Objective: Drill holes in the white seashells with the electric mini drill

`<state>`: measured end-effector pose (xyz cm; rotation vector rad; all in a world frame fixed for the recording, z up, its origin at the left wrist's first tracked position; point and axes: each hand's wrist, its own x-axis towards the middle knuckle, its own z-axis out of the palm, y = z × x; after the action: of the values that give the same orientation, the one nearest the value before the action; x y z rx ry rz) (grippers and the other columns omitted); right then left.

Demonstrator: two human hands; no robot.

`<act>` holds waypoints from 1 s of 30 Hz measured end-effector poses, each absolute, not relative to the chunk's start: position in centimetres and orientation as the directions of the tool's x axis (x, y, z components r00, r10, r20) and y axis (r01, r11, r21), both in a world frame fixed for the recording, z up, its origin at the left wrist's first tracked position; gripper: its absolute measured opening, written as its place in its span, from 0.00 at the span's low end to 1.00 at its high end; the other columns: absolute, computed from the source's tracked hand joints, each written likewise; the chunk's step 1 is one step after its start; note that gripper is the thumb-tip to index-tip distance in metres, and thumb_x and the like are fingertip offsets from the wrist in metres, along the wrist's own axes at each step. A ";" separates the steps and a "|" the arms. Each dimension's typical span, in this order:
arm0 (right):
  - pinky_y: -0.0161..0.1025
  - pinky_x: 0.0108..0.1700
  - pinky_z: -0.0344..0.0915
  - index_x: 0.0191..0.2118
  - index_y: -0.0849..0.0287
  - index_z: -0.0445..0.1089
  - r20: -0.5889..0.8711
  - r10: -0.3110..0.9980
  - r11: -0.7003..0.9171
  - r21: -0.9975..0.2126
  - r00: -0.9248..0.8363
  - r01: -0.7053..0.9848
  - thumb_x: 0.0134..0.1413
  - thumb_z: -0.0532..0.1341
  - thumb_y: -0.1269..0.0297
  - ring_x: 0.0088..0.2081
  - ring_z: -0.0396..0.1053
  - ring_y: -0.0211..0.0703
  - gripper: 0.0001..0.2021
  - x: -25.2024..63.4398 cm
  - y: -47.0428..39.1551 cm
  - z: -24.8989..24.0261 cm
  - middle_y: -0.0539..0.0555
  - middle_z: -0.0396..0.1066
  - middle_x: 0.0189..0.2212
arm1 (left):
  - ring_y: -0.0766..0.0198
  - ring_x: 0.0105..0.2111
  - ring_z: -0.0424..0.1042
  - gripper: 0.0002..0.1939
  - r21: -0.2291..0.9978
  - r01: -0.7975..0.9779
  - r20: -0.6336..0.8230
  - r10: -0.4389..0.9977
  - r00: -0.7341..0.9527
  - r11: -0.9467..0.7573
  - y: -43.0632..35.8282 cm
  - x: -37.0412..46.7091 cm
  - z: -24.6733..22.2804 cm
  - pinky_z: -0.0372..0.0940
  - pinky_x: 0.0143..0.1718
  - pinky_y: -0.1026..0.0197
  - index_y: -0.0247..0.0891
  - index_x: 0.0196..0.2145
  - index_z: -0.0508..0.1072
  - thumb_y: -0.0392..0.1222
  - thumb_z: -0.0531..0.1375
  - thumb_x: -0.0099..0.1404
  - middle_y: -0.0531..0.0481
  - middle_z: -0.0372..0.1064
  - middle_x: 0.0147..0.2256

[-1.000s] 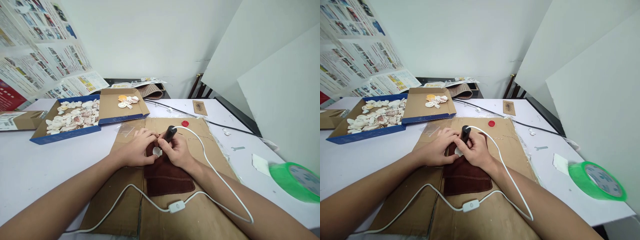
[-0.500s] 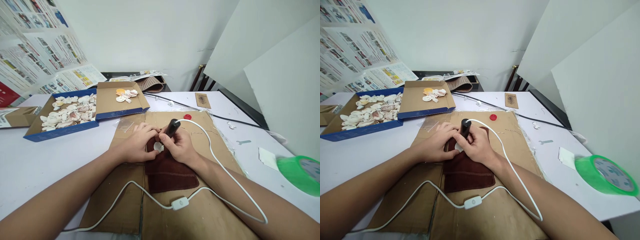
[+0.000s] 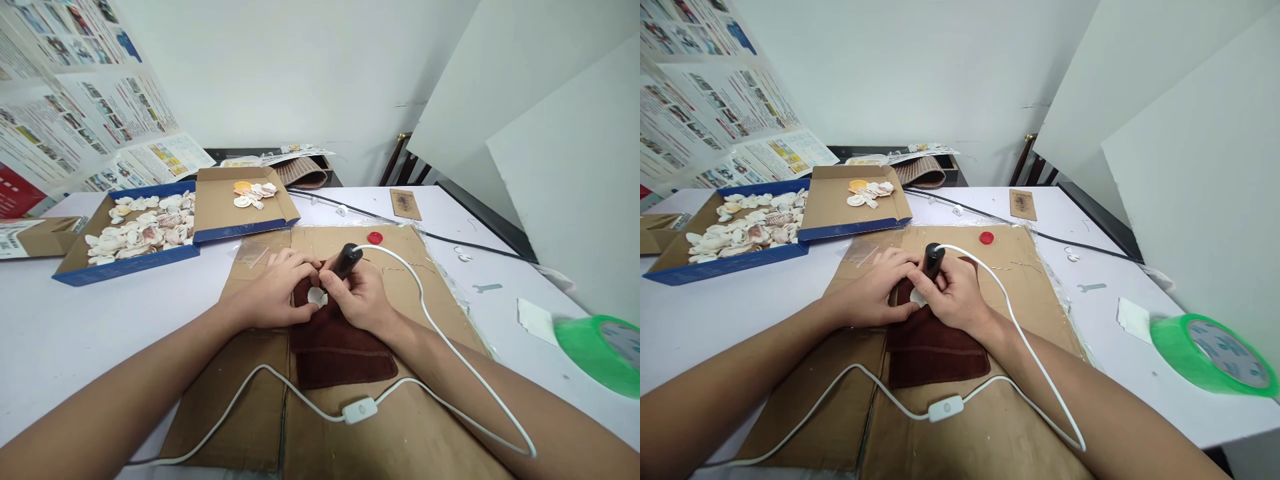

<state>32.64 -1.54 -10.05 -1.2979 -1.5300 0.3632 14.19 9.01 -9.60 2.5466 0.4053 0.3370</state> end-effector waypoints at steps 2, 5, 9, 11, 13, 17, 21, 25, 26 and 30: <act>0.39 0.32 0.64 0.29 0.55 0.69 0.498 0.856 0.361 -0.769 0.141 0.528 0.69 0.64 0.47 0.25 0.65 0.39 0.20 32.7 -1.5 -10.1 0.48 0.69 0.22 | 0.42 0.59 0.62 0.18 0.544 0.216 0.154 0.350 0.924 -0.811 9.0 14.2 -9.6 0.59 0.62 0.38 0.43 0.51 0.73 0.46 0.65 0.64 0.44 0.70 0.59; 0.40 0.34 0.67 0.30 0.55 0.70 0.489 0.859 0.351 -0.777 0.151 0.522 0.68 0.64 0.44 0.28 0.68 0.41 0.21 32.7 -1.5 -10.2 0.49 0.70 0.24 | 0.42 0.59 0.62 0.18 0.549 0.220 0.148 0.353 0.924 -0.806 9.0 14.2 -9.5 0.59 0.62 0.38 0.43 0.51 0.73 0.46 0.65 0.64 0.44 0.70 0.59; 0.40 0.34 0.67 0.30 0.54 0.70 0.496 0.854 0.362 -0.784 0.159 0.504 0.69 0.63 0.42 0.28 0.69 0.41 0.22 32.7 -1.5 -10.3 0.50 0.71 0.25 | 0.43 0.59 0.62 0.16 0.554 0.221 0.149 0.356 0.922 -0.803 9.0 14.2 -9.5 0.58 0.62 0.37 0.43 0.49 0.73 0.46 0.65 0.64 0.45 0.70 0.59; 0.40 0.34 0.67 0.30 0.54 0.70 0.504 0.849 0.372 -0.784 0.160 0.497 0.69 0.63 0.42 0.28 0.69 0.42 0.22 32.7 -1.5 -10.4 0.50 0.71 0.25 | 0.43 0.60 0.61 0.16 0.553 0.219 0.150 0.355 0.923 -0.804 9.0 14.2 -9.6 0.58 0.62 0.37 0.44 0.49 0.73 0.46 0.65 0.64 0.45 0.70 0.59; 0.41 0.34 0.67 0.30 0.54 0.70 0.507 0.846 0.374 -0.785 0.164 0.494 0.69 0.63 0.42 0.28 0.69 0.42 0.22 32.7 -1.6 -10.4 0.50 0.72 0.26 | 0.43 0.60 0.61 0.15 0.552 0.217 0.152 0.353 0.923 -0.805 9.1 14.2 -9.7 0.58 0.62 0.38 0.44 0.48 0.73 0.46 0.65 0.64 0.45 0.70 0.60; 0.40 0.34 0.67 0.31 0.54 0.70 0.493 0.851 0.358 -0.796 0.179 0.488 0.69 0.63 0.42 0.28 0.69 0.41 0.22 32.7 -1.6 -10.4 0.50 0.71 0.26 | 0.43 0.60 0.61 0.15 0.551 0.215 0.156 0.352 0.923 -0.806 9.1 14.1 -9.7 0.58 0.61 0.38 0.44 0.47 0.73 0.46 0.65 0.64 0.45 0.70 0.59; 0.40 0.34 0.67 0.31 0.55 0.70 0.492 0.851 0.351 -0.793 0.184 0.497 0.69 0.62 0.41 0.29 0.69 0.42 0.23 32.6 -1.6 -10.2 0.50 0.71 0.26 | 0.43 0.59 0.61 0.14 0.550 0.213 0.158 0.351 0.923 -0.808 9.1 14.1 -9.7 0.58 0.61 0.38 0.43 0.47 0.73 0.46 0.65 0.64 0.44 0.70 0.59; 0.40 0.33 0.66 0.30 0.55 0.68 0.494 0.851 0.353 -0.787 0.176 0.506 0.70 0.62 0.42 0.29 0.69 0.42 0.23 32.5 -1.6 -10.1 0.51 0.71 0.25 | 0.42 0.59 0.61 0.15 0.552 0.209 0.158 0.348 0.924 -0.807 9.0 14.1 -9.6 0.59 0.61 0.37 0.43 0.47 0.73 0.46 0.65 0.63 0.44 0.70 0.59; 0.40 0.33 0.66 0.29 0.55 0.68 0.496 0.851 0.353 -0.784 0.173 0.510 0.70 0.61 0.42 0.28 0.68 0.42 0.23 32.5 -1.6 -10.1 0.51 0.71 0.25 | 0.42 0.59 0.61 0.14 0.553 0.210 0.158 0.348 0.924 -0.806 9.0 14.1 -9.6 0.59 0.61 0.37 0.43 0.47 0.73 0.46 0.65 0.63 0.44 0.70 0.59; 0.40 0.31 0.64 0.28 0.54 0.66 0.514 0.840 0.361 -0.767 0.172 0.530 0.70 0.61 0.42 0.26 0.66 0.40 0.24 32.5 -1.5 -10.1 0.49 0.68 0.23 | 0.42 0.59 0.62 0.14 0.548 0.216 0.159 0.354 0.921 -0.808 9.0 14.1 -9.6 0.58 0.61 0.36 0.44 0.47 0.73 0.46 0.65 0.64 0.44 0.70 0.59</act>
<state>32.54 -1.54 -10.14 -1.3013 -1.4924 0.3445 14.14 9.00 -9.56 2.5392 0.4077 0.3448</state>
